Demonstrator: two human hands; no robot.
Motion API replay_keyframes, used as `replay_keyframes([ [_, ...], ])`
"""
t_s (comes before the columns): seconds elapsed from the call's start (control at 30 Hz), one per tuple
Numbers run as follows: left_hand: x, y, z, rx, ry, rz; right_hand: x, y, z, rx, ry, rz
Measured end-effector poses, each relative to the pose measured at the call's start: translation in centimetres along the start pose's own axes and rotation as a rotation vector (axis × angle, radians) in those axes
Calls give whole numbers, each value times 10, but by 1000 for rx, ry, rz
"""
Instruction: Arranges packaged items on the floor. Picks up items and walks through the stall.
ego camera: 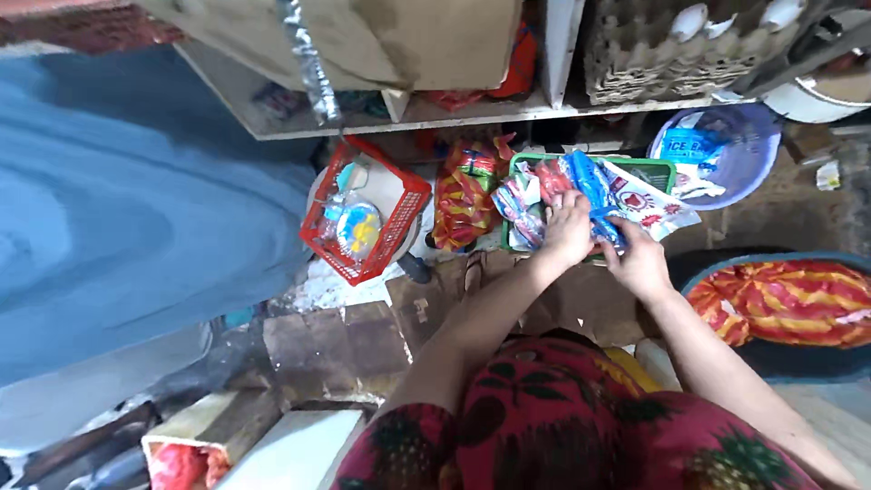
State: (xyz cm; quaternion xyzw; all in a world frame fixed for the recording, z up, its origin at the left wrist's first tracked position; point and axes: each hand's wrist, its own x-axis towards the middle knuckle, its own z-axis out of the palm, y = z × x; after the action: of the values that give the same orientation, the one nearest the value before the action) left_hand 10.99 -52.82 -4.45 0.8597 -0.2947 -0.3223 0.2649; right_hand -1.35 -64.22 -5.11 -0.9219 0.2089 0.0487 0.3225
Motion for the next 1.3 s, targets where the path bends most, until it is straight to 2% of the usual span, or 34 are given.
replay_keyframes([
  [0.27, -5, -13, 1, -23, 17, 27, 0, -9, 6, -16, 8, -5],
  [0.5, -6, -23, 8, -67, 29, 63, -11, -14, 10, 37, 23, 87],
  [0.57, -3, -29, 4, -81, -1, 103, -14, -10, 7, 75, 10, 97],
  [0.63, 6, -35, -9, -96, -100, 140, -18, -4, 2, 106, 0, 91],
  [0.73, 18, -46, -23, -129, -120, 181, -24, 3, -12, 102, 6, 33],
  [0.87, 24, -51, -31, -210, -76, 92, -39, 9, -36, 8, 26, -44],
  [1.07, 21, -42, -41, -306, -111, 54, -60, 12, -68, -77, -15, -33],
  [1.2, 18, -47, -45, -312, -128, 22, -73, 40, -83, 100, 114, -39],
  [1.3, 18, -53, -52, -288, -121, 15, -89, 58, -121, 308, 258, 136],
])
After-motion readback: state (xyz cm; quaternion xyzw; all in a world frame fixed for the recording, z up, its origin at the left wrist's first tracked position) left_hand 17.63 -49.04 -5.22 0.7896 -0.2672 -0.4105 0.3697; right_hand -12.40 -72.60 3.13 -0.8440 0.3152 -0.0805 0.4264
